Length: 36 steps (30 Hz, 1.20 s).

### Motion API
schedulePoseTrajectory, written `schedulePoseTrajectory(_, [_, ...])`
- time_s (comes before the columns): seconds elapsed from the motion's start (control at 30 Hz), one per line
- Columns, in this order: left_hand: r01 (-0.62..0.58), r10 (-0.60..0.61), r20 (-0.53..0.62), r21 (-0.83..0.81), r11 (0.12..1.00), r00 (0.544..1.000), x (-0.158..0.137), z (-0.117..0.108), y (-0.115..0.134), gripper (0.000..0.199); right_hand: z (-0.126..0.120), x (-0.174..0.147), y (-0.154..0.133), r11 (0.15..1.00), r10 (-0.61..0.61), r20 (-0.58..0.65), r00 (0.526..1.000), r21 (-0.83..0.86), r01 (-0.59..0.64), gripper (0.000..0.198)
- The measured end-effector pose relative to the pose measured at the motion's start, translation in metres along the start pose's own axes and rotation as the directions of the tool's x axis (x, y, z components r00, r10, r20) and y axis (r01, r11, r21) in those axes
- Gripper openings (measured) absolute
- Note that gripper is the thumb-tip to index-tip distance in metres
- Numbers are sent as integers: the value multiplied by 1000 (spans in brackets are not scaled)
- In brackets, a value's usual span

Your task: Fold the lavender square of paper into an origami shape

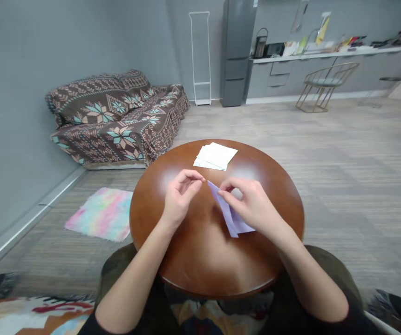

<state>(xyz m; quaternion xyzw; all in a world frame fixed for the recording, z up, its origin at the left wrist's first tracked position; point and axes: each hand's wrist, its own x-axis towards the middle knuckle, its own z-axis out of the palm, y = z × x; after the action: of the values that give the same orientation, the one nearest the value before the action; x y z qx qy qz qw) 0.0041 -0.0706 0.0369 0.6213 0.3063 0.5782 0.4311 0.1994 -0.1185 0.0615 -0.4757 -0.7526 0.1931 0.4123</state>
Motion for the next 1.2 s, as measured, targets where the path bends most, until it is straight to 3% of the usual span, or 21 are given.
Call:
schedulePoseTrajectory(0.1, [1, -10, 107, 80, 997, 994, -2, 5, 3, 13, -1, -1, -3, 993, 39, 44, 998, 109, -43, 14])
schedulePoseTrajectory(0.3, [-2, -2, 53, 73, 997, 999, -3, 8, -2, 13, 1, -1, -5, 977, 87, 106, 991, 184, -105, 12])
schedulePoseTrajectory(0.57, [69, -115, -217, -206, 976, 969, 3, 7, -17, 14, 6, -2, 3, 946, 150, 279, 948, 239, -220, 11])
schedulePoseTrajectory(0.67, [93, -157, -225, -270, 958, 962, 3, 9, -16, 16, 9, 0, 8, 936, 170, 220, 961, 269, -227, 13])
schedulePoseTrajectory(0.8, [87, -139, -217, -232, 969, 966, 1, 10, -19, 16, 12, 1, 16, 936, 189, 87, 978, 284, -206, 10])
schedulePoseTrajectory(0.93, [95, -157, -261, -234, 968, 953, 1, 10, -26, 18, 13, 0, 23, 898, 200, 172, 964, 362, -251, 21])
schedulePoseTrajectory(1.07, [64, -113, -280, -180, 982, 953, 2, 9, -32, 19, 13, 0, 26, 889, 225, 221, 949, 351, -293, 9])
schedulePoseTrajectory(1.2, [31, -43, -310, -44, 999, 950, -4, 7, -30, 23, 15, 3, 34, 929, 260, -24, 965, 280, -243, 10])
